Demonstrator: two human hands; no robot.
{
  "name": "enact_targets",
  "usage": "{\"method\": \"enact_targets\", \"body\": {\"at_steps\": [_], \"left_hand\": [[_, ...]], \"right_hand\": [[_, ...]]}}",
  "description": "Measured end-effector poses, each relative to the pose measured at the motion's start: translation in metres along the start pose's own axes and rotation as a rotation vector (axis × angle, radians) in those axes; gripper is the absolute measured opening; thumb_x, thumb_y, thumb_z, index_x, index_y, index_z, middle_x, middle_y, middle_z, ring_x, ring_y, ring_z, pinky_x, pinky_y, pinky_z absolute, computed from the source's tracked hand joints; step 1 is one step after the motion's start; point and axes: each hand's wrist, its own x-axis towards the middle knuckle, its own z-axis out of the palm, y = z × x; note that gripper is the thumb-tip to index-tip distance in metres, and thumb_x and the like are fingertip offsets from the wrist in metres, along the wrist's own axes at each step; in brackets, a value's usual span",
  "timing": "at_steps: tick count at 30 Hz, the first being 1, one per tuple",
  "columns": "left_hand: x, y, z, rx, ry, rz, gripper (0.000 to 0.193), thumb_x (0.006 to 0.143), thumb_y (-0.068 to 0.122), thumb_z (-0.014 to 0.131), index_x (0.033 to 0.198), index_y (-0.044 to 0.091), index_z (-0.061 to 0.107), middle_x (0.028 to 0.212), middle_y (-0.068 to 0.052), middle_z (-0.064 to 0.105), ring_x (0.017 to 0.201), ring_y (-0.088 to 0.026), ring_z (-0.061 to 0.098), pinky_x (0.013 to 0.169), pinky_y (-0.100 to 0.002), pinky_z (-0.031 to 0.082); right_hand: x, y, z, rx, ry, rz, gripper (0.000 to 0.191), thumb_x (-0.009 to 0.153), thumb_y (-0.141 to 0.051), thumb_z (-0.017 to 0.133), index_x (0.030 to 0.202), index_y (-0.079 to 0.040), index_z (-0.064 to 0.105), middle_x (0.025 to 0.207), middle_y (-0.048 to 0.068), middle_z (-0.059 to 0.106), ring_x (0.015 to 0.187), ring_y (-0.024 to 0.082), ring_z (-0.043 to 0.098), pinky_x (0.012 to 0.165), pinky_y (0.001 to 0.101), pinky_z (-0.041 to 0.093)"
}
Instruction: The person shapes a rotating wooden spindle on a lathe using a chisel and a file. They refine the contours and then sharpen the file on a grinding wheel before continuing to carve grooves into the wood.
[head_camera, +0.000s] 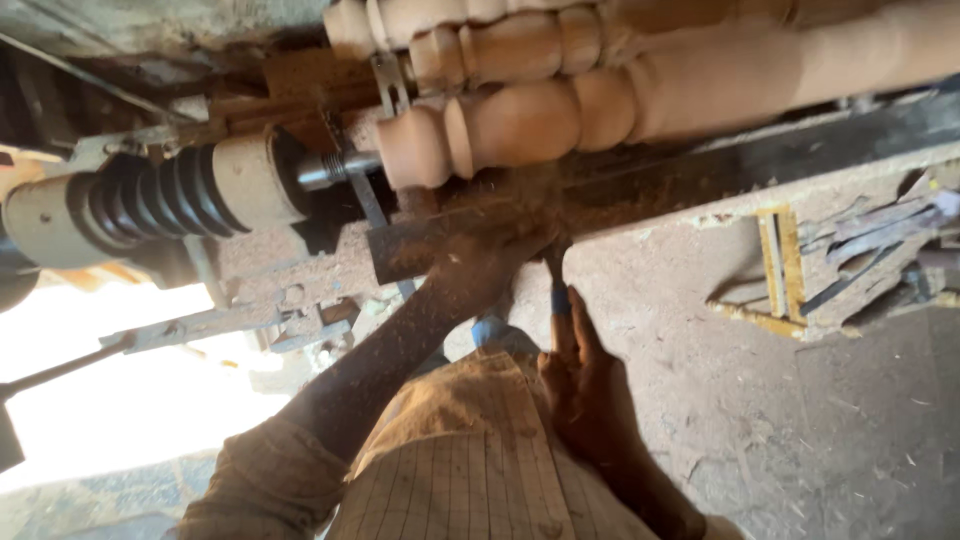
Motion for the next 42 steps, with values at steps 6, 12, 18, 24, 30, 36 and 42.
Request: {"method": "enact_targets", "body": {"at_steps": [6,12,18,24,30,36,42], "left_hand": [[-0.015,-0.01,0.008,-0.006,0.129,0.083,0.047,0.093,0.006,0.065,0.139,0.015,0.067,0.142,-0.013,0.067,0.126,-0.025,0.065,0.095,-0.035,0.06],[-0.016,-0.016,0.014,0.002,0.199,0.148,0.03,0.102,0.012,0.068,0.131,0.014,0.068,0.144,-0.007,0.063,0.135,-0.024,0.063,0.113,-0.036,0.056],[-0.018,-0.012,0.011,0.043,-0.023,0.008,0.025,0.103,0.005,0.064,0.126,0.011,0.07,0.138,-0.004,0.067,0.127,-0.018,0.067,0.091,-0.029,0.062],[-0.023,-0.012,0.002,0.095,0.149,0.08,0.044,0.097,0.002,0.06,0.138,0.016,0.067,0.142,0.001,0.065,0.13,-0.016,0.064,0.092,-0.027,0.063],[-0.012,-0.01,0.016,0.128,-0.068,0.004,0.041,0.102,0.003,0.059,0.138,0.021,0.065,0.144,0.0,0.064,0.13,-0.018,0.061,0.076,-0.029,0.06],[0.0,0.003,0.015,0.105,0.045,0.101,0.053,0.087,0.007,0.062,0.139,0.015,0.064,0.146,-0.004,0.064,0.137,-0.023,0.058,0.11,-0.035,0.055],[-0.005,0.005,-0.006,-0.028,0.043,-0.009,0.04,0.1,0.015,0.065,0.139,0.021,0.064,0.143,-0.006,0.063,0.133,-0.021,0.06,0.1,-0.035,0.058]], "right_hand": [[-0.001,0.008,0.012,0.066,0.073,-0.133,0.08,0.09,-0.012,0.054,0.159,0.002,0.017,0.117,0.026,0.071,0.074,0.023,0.078,0.065,0.0368,0.062],[0.0,0.003,0.016,0.038,0.008,0.057,0.086,0.091,-0.014,0.054,0.167,-0.008,0.016,0.086,0.022,0.08,0.05,0.019,0.065,0.049,0.0345,0.055],[-0.002,0.004,0.019,0.056,0.001,-0.03,0.084,0.092,-0.013,0.053,0.165,-0.004,0.012,0.079,0.012,0.077,0.044,0.016,0.06,0.044,0.0328,0.052],[0.0,0.014,0.026,0.145,0.023,-0.105,0.081,0.091,-0.011,0.053,0.161,-0.003,0.014,0.073,0.011,0.075,0.047,0.013,0.06,0.046,0.03,0.052],[0.004,0.031,0.016,0.109,0.023,0.049,0.08,0.095,-0.016,0.056,0.165,-0.013,0.019,0.07,0.016,0.071,0.047,0.015,0.057,0.045,0.0328,0.054],[0.009,0.044,-0.002,0.085,0.102,-0.141,0.079,0.089,-0.014,0.06,0.16,-0.005,0.024,0.079,0.012,0.077,0.054,0.012,0.069,0.051,0.0296,0.058],[0.001,0.029,0.008,0.094,0.063,-0.074,0.08,0.09,-0.012,0.058,0.161,-0.004,0.022,0.077,0.01,0.073,0.049,0.016,0.066,0.048,0.033,0.054]]}}
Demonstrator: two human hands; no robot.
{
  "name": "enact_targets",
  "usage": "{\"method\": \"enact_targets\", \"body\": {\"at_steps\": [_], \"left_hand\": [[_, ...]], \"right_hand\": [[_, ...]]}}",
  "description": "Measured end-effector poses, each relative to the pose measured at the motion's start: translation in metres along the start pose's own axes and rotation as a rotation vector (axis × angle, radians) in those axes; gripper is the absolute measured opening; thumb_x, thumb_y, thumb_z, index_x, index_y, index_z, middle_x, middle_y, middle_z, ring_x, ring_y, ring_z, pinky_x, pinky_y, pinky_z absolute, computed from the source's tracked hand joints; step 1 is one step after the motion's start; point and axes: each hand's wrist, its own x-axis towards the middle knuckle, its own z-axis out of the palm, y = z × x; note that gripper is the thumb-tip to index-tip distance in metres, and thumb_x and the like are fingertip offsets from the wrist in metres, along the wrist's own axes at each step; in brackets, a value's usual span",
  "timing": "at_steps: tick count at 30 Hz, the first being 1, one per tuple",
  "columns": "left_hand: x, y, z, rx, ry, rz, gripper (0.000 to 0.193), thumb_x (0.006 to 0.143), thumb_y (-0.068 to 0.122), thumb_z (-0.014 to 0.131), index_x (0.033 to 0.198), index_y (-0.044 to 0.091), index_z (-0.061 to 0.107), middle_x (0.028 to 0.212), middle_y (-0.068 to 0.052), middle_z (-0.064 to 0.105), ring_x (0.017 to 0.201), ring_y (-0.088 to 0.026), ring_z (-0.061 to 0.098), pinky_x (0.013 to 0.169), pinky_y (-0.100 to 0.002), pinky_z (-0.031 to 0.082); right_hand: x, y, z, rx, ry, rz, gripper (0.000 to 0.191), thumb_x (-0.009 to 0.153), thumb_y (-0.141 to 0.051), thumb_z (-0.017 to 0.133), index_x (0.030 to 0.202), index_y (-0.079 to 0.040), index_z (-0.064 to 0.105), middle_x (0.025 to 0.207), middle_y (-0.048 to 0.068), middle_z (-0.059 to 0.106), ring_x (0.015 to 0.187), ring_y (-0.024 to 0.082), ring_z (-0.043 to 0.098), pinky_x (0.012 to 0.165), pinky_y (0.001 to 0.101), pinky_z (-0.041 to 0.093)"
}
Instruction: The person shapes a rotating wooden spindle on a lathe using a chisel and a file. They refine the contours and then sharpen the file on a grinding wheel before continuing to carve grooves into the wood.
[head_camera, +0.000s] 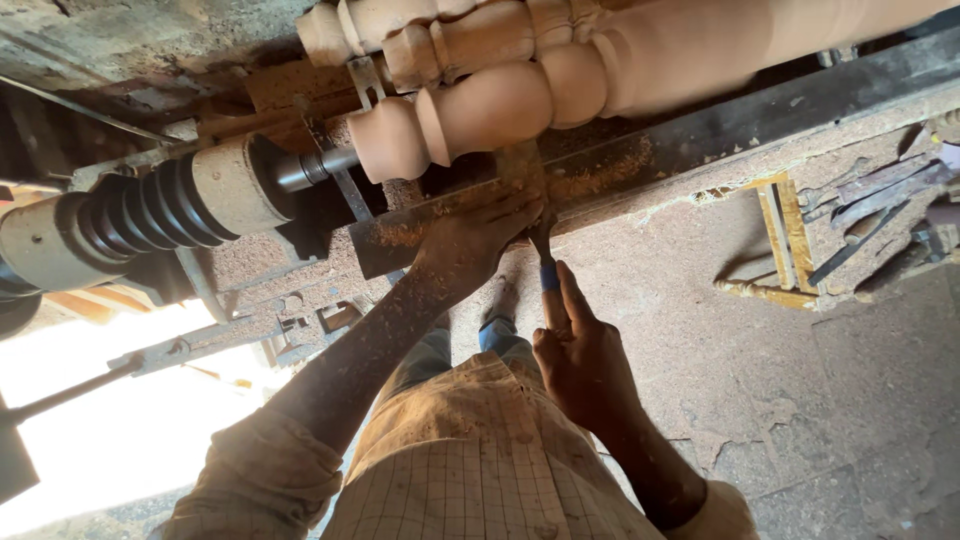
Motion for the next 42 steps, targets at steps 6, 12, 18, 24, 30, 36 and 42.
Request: {"method": "enact_targets", "body": {"at_steps": [6,12,18,24,30,36,42], "left_hand": [[-0.005,-0.011,-0.008,-0.011,-0.01,0.077,0.047,0.094,0.009,0.068,0.139,0.017,0.063,0.144,-0.005,0.063,0.133,-0.023,0.061,0.099,-0.035,0.059],[-0.011,-0.015,-0.014,-0.105,-0.125,-0.076,0.044,0.101,0.011,0.065,0.142,0.025,0.063,0.146,-0.006,0.061,0.125,-0.019,0.062,0.097,-0.034,0.059],[-0.013,-0.017,-0.027,-0.104,-0.004,0.08,0.045,0.093,0.005,0.066,0.137,0.014,0.064,0.141,-0.011,0.066,0.13,-0.026,0.062,0.103,-0.037,0.056],[-0.015,-0.02,-0.03,-0.096,0.01,0.072,0.042,0.095,0.007,0.069,0.137,0.012,0.065,0.139,-0.008,0.066,0.131,-0.024,0.062,0.108,-0.037,0.055],[-0.011,-0.026,-0.023,-0.11,-0.006,0.159,0.046,0.092,0.007,0.069,0.138,0.013,0.063,0.145,-0.008,0.062,0.136,-0.024,0.059,0.108,-0.035,0.054],[-0.012,-0.031,-0.021,-0.063,-0.026,0.175,0.045,0.098,0.006,0.064,0.142,0.014,0.06,0.149,-0.006,0.058,0.141,-0.022,0.053,0.117,-0.037,0.049],[-0.014,-0.033,-0.025,-0.058,-0.065,0.136,0.046,0.096,0.006,0.064,0.14,0.015,0.062,0.147,-0.007,0.06,0.138,-0.022,0.054,0.112,-0.036,0.049]], "right_hand": [[-0.003,-0.019,0.013,-0.045,0.015,-0.024,0.081,0.089,-0.012,0.057,0.161,-0.002,0.021,0.06,0.012,0.071,0.045,0.017,0.063,0.045,0.0339,0.052],[-0.006,-0.028,0.029,-0.039,0.017,0.087,0.083,0.089,-0.013,0.055,0.163,-0.005,0.02,0.063,0.013,0.072,0.044,0.02,0.065,0.045,0.0351,0.054],[-0.009,-0.034,0.039,-0.017,0.071,-0.013,0.079,0.089,-0.012,0.057,0.159,0.0,0.02,0.068,0.013,0.074,0.048,0.018,0.069,0.049,0.0334,0.056],[-0.011,-0.027,0.046,-0.035,0.043,0.106,0.08,0.091,-0.015,0.057,0.162,-0.006,0.021,0.068,0.017,0.074,0.052,0.022,0.07,0.053,0.0362,0.056],[-0.011,-0.017,0.052,-0.002,0.196,-0.102,0.075,0.091,-0.015,0.06,0.158,0.0,0.029,0.083,0.018,0.079,0.065,0.02,0.076,0.063,0.0338,0.06],[-0.009,-0.03,0.054,-0.047,0.124,0.095,0.081,0.089,-0.014,0.057,0.163,-0.005,0.024,0.079,0.018,0.078,0.056,0.023,0.075,0.056,0.0356,0.061],[-0.009,-0.04,0.057,-0.066,0.099,0.12,0.085,0.088,-0.014,0.058,0.165,-0.007,0.022,0.072,0.019,0.077,0.057,0.024,0.074,0.057,0.0364,0.06]]}}
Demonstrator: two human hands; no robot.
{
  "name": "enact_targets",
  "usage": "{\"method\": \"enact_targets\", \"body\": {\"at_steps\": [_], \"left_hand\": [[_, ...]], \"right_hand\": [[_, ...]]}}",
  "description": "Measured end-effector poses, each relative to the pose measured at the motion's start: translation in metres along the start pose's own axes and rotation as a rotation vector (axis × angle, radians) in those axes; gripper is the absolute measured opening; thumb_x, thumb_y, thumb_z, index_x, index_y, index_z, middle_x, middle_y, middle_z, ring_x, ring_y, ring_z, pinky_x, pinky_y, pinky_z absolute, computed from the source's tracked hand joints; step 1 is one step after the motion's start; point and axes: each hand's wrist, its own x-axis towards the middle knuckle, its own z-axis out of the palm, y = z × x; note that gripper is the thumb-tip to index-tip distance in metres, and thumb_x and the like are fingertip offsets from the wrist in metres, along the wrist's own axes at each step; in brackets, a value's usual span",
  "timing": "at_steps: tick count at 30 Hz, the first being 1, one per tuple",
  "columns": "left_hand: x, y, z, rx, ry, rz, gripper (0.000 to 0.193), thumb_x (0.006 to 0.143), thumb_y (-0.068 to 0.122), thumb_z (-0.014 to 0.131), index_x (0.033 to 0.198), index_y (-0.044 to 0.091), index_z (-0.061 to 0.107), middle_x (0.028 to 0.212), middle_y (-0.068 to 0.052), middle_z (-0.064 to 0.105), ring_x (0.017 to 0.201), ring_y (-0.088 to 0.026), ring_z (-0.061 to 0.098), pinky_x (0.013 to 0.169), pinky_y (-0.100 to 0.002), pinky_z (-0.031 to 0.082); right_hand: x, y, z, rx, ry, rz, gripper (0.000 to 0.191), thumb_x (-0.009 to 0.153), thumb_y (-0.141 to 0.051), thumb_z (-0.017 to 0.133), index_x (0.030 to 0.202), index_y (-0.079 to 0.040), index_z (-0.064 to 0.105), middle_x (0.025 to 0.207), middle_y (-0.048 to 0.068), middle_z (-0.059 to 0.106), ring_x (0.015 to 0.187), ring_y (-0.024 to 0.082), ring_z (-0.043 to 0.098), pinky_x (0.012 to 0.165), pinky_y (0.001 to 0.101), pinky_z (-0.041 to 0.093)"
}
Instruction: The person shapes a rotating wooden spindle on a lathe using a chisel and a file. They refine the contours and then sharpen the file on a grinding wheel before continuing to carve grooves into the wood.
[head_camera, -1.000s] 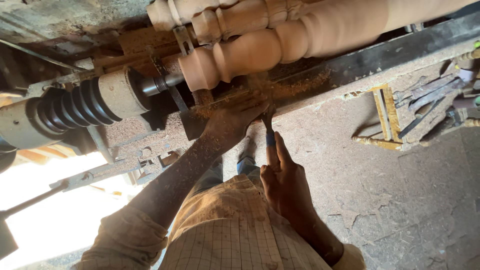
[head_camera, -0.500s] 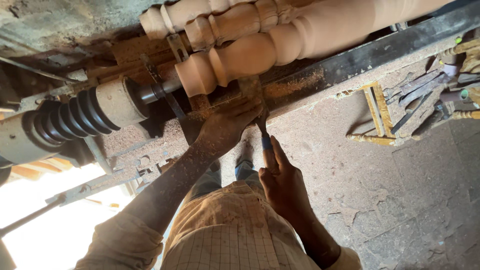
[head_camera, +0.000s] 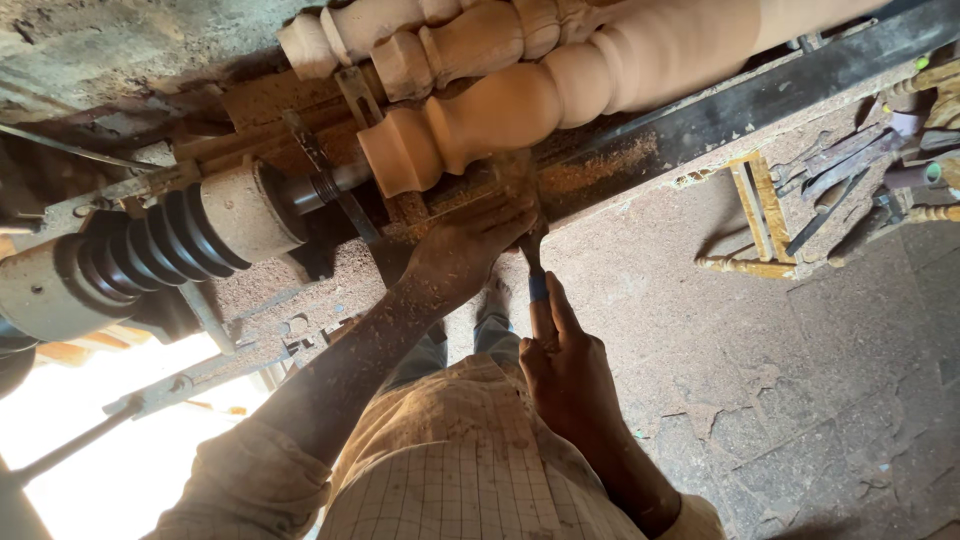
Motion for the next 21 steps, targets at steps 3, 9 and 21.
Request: {"method": "enact_targets", "body": {"at_steps": [3,9,21], "left_hand": [[0.0,0.0,-0.004,-0.002,-0.003,-0.005,0.045,0.094,0.006,0.066,0.138,0.014,0.064,0.145,-0.006,0.062,0.137,-0.022,0.055,0.111,-0.036,0.051],[0.002,0.004,-0.006,0.036,0.052,0.05,0.04,0.095,0.011,0.069,0.135,0.009,0.065,0.143,-0.006,0.064,0.137,-0.021,0.056,0.111,-0.037,0.052],[0.023,0.016,0.028,0.081,0.023,-0.033,0.044,0.101,0.017,0.06,0.145,0.016,0.059,0.152,-0.005,0.057,0.145,-0.021,0.05,0.117,-0.038,0.049]], "right_hand": [[0.001,0.004,0.0,0.057,0.023,-0.144,0.081,0.09,-0.014,0.058,0.161,-0.001,0.022,0.085,0.018,0.076,0.064,0.021,0.076,0.059,0.035,0.061],[0.004,0.01,-0.01,0.03,0.013,-0.022,0.078,0.088,-0.018,0.06,0.159,-0.008,0.028,0.074,0.016,0.077,0.057,0.023,0.075,0.058,0.0373,0.06],[0.024,0.039,-0.06,0.055,-0.045,-0.019,0.075,0.088,-0.017,0.063,0.157,-0.011,0.035,0.124,0.016,0.074,0.104,0.023,0.077,0.089,0.0367,0.06]]}}
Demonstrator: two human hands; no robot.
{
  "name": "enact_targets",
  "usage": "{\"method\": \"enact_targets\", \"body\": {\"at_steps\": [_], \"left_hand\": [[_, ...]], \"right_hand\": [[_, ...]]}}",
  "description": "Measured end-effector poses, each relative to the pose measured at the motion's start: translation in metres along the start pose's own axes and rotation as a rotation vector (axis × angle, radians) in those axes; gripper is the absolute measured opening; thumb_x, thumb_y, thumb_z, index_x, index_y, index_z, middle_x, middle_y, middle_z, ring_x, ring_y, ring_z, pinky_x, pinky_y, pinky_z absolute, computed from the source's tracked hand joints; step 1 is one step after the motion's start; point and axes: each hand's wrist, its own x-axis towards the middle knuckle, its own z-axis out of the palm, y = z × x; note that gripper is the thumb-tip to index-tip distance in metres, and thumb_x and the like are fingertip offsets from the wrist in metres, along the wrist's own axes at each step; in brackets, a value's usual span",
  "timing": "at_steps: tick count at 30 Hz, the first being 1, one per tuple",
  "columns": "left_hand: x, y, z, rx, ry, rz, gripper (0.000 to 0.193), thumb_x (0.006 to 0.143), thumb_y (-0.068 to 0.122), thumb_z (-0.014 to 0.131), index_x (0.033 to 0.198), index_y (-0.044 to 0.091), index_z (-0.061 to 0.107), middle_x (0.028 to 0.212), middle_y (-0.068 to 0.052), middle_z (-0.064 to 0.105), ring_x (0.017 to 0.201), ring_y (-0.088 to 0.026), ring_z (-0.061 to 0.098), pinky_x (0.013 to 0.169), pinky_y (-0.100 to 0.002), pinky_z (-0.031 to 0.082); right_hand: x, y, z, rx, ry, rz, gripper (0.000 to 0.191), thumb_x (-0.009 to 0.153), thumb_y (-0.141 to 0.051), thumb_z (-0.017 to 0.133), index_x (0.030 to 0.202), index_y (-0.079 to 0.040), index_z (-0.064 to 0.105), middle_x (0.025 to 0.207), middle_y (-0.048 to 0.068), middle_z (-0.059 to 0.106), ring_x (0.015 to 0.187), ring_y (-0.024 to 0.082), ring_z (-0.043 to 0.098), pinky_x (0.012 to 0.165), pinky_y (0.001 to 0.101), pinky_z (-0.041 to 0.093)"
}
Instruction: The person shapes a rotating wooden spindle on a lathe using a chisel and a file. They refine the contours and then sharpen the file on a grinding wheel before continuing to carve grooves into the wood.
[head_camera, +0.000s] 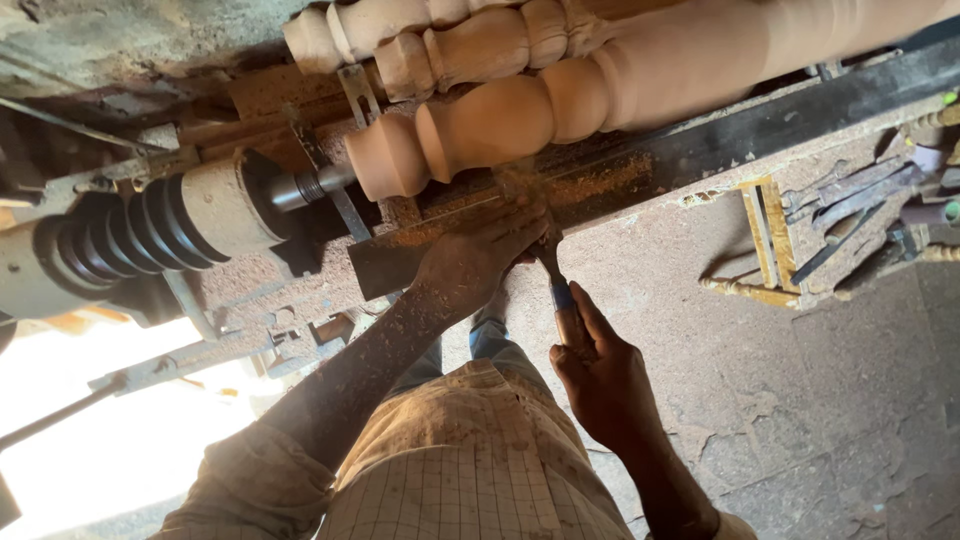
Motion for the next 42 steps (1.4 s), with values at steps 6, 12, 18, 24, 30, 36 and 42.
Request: {"method": "enact_targets", "body": {"at_steps": [6,12,18,24,30,36,42], "left_hand": [[0.009,0.013,0.017,-0.026,0.095,-0.058,0.04,0.1,0.022,0.068,0.139,0.019,0.064,0.147,-0.005,0.061,0.138,-0.023,0.053,0.113,-0.041,0.051],[0.02,0.029,0.018,0.106,0.136,-0.063,0.044,0.09,0.01,0.071,0.133,0.017,0.068,0.141,-0.003,0.067,0.137,-0.022,0.063,0.111,-0.04,0.056],[0.036,0.045,0.021,0.016,0.123,-0.187,0.045,0.09,0.016,0.075,0.135,0.016,0.069,0.139,-0.007,0.068,0.125,-0.022,0.067,0.1,-0.036,0.059],[0.05,0.058,0.033,0.056,0.196,-0.214,0.038,0.095,0.024,0.077,0.131,0.015,0.069,0.136,-0.005,0.07,0.129,-0.022,0.066,0.105,-0.036,0.058],[0.067,0.069,0.046,0.168,0.227,-0.216,0.034,0.096,0.023,0.075,0.128,0.014,0.071,0.138,-0.005,0.069,0.133,-0.021,0.063,0.113,-0.041,0.055],[0.082,0.081,0.057,0.129,0.274,-0.272,0.032,0.095,0.021,0.075,0.125,0.01,0.07,0.135,-0.008,0.07,0.133,-0.028,0.063,0.104,-0.039,0.06],[0.101,0.088,0.072,0.117,0.213,-0.406,0.031,0.099,0.022,0.072,0.129,0.013,0.07,0.137,-0.007,0.07,0.127,-0.023,0.065,0.086,-0.035,0.064]], "right_hand": [[0.011,0.014,-0.026,0.02,-0.078,0.023,0.075,0.09,-0.017,0.063,0.158,-0.012,0.034,0.128,0.014,0.075,0.106,0.021,0.077,0.088,0.035,0.06],[0.024,0.03,-0.046,0.062,-0.106,-0.135,0.073,0.09,-0.015,0.064,0.156,-0.007,0.034,0.127,0.014,0.073,0.102,0.016,0.074,0.084,0.0319,0.058],[0.038,0.038,-0.071,-0.016,-0.155,-0.077,0.074,0.088,-0.018,0.064,0.157,-0.013,0.038,0.095,0.014,0.08,0.075,0.016,0.074,0.071,0.0315,0.059],[0.052,0.046,-0.093,-0.052,-0.194,-0.124,0.076,0.087,-0.018,0.064,0.159,-0.013,0.038,0.081,0.01,0.078,0.062,0.015,0.07,0.062,0.032,0.057],[0.071,0.057,-0.12,-0.091,-0.252,-0.142,0.075,0.089,-0.015,0.064,0.159,-0.014,0.037,0.066,0.01,0.07,0.051,0.013,0.056,0.051,0.0303,0.049],[0.097,0.066,-0.15,-0.086,-0.329,-0.182,0.077,0.086,-0.015,0.066,0.158,-0.015,0.041,0.069,0.004,0.069,0.047,0.01,0.056,0.046,0.0288,0.053],[0.132,0.07,-0.192,-0.209,-0.392,-0.269,0.074,0.087,-0.018,0.071,0.156,-0.017,0.045,0.066,0.006,0.063,0.05,0.013,0.052,0.05,0.0309,0.049]]}}
